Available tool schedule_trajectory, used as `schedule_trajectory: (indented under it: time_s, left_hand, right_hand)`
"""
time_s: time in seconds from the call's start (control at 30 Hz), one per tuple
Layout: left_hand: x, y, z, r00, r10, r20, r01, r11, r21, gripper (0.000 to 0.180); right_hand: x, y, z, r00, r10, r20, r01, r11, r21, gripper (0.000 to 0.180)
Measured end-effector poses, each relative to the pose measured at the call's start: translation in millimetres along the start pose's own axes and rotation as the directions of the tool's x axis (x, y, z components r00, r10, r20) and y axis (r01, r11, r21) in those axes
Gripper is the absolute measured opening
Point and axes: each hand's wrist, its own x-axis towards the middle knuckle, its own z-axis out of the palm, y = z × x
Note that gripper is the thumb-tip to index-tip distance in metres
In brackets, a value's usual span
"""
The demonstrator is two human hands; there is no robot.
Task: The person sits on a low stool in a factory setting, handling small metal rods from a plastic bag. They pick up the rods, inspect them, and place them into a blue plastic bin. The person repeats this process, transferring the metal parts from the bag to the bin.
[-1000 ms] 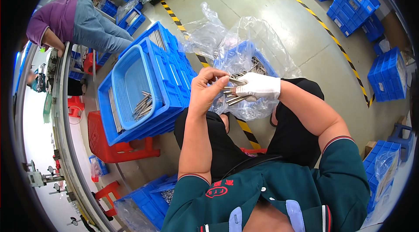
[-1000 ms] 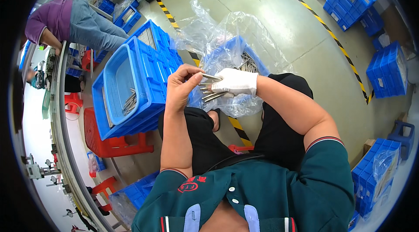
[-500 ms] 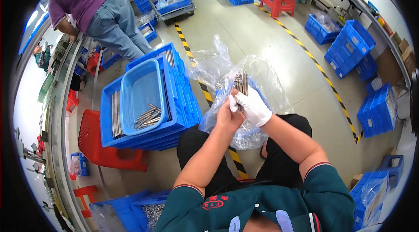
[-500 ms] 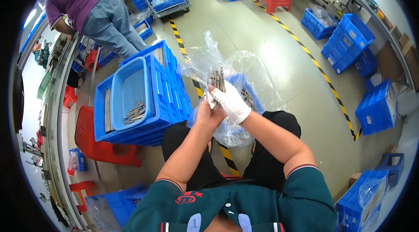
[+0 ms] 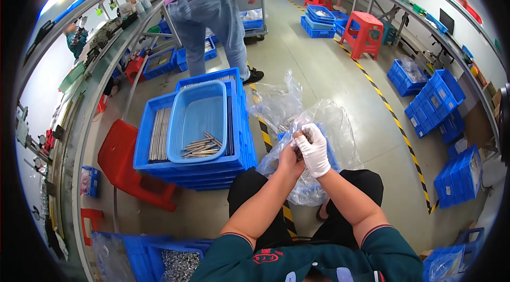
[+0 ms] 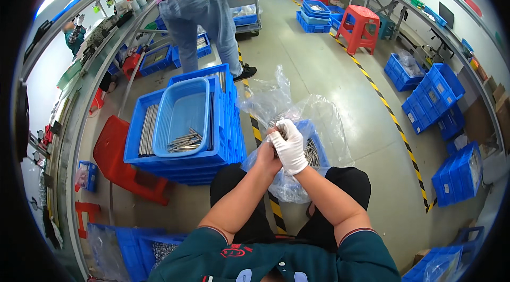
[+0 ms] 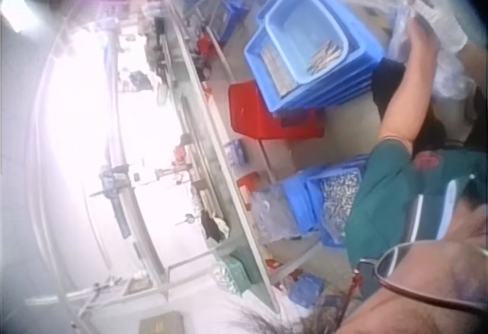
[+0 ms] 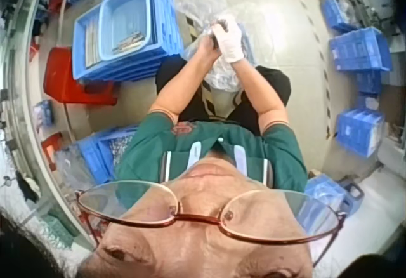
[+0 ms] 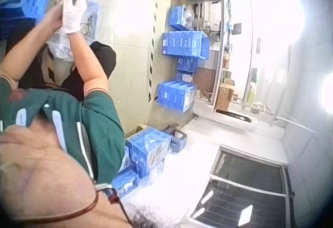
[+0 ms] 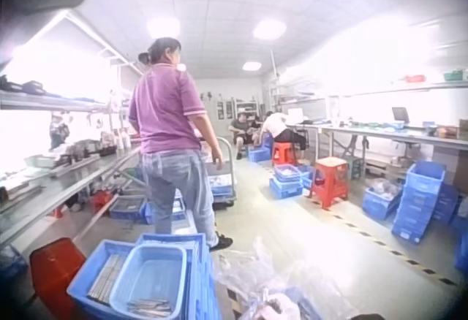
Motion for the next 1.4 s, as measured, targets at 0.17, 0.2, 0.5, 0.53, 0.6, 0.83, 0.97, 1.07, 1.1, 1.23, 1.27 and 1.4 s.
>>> schedule_trajectory:
  time_s: [0.17,0.2,0.5,0.53,0.6,0.83,0.97,1.07,1.1,1.23,1.27,1.4]
  left_hand:
    - [-4,9,-14,0.999,-0.047,0.003,0.044,0.964,0.262,0.020]
    - [-2,6,-14,0.997,0.044,-0.060,-0.020,0.936,0.351,0.020]
    - [-10,40,13,0.730,0.572,0.374,-0.370,-0.129,0.920,0.028]
    - [-13,45,13,0.771,0.515,0.373,-0.325,-0.185,0.927,0.028]
    - [-15,52,8,0.819,0.394,0.416,-0.391,-0.147,0.909,0.025]
    - [-45,47,37,0.935,0.138,0.327,-0.312,-0.118,0.943,0.022]
    - [-46,45,41,0.937,0.073,0.343,-0.327,-0.171,0.929,0.022]
    - [-37,39,32,0.904,0.195,0.381,-0.367,-0.107,0.924,0.022]
    - [-33,38,28,0.891,0.268,0.367,-0.381,-0.001,0.925,0.021]
    - [-16,44,21,0.837,0.477,0.267,-0.456,0.342,0.822,0.022]
    - [-16,45,21,0.860,0.447,0.246,-0.439,0.404,0.803,0.023]
    - [-24,41,23,0.930,0.315,0.192,-0.350,0.588,0.729,0.025]
  right_hand:
    - [7,13,-11,0.996,0.000,-0.086,-0.007,0.996,-0.086,0.017]
    - [9,19,-17,0.995,0.006,-0.103,-0.017,0.995,-0.102,0.019]
    - [-9,-6,-48,0.825,0.559,0.082,-0.556,0.829,-0.059,0.021]
    - [-10,-13,-50,0.767,0.615,0.182,-0.610,0.787,-0.093,0.022]
    - [-11,-30,-54,0.604,0.714,0.354,-0.705,0.686,-0.181,0.025]
    - [-21,-4,-59,0.396,0.679,0.618,-0.860,0.509,-0.008,0.023]
    - [-22,17,-67,0.344,0.596,0.725,-0.879,0.475,0.026,0.022]
    - [-20,10,-65,0.435,0.651,0.622,-0.828,0.560,-0.007,0.024]
    - [-20,7,-64,0.498,0.644,0.581,-0.754,0.653,-0.077,0.027]
    - [-17,-8,-68,0.689,0.600,0.406,-0.578,0.793,-0.192,0.034]
    - [-16,-11,-71,0.712,0.586,0.387,-0.567,0.805,-0.175,0.034]
    - [-10,-15,-83,0.778,0.551,0.301,-0.532,0.833,-0.152,0.032]
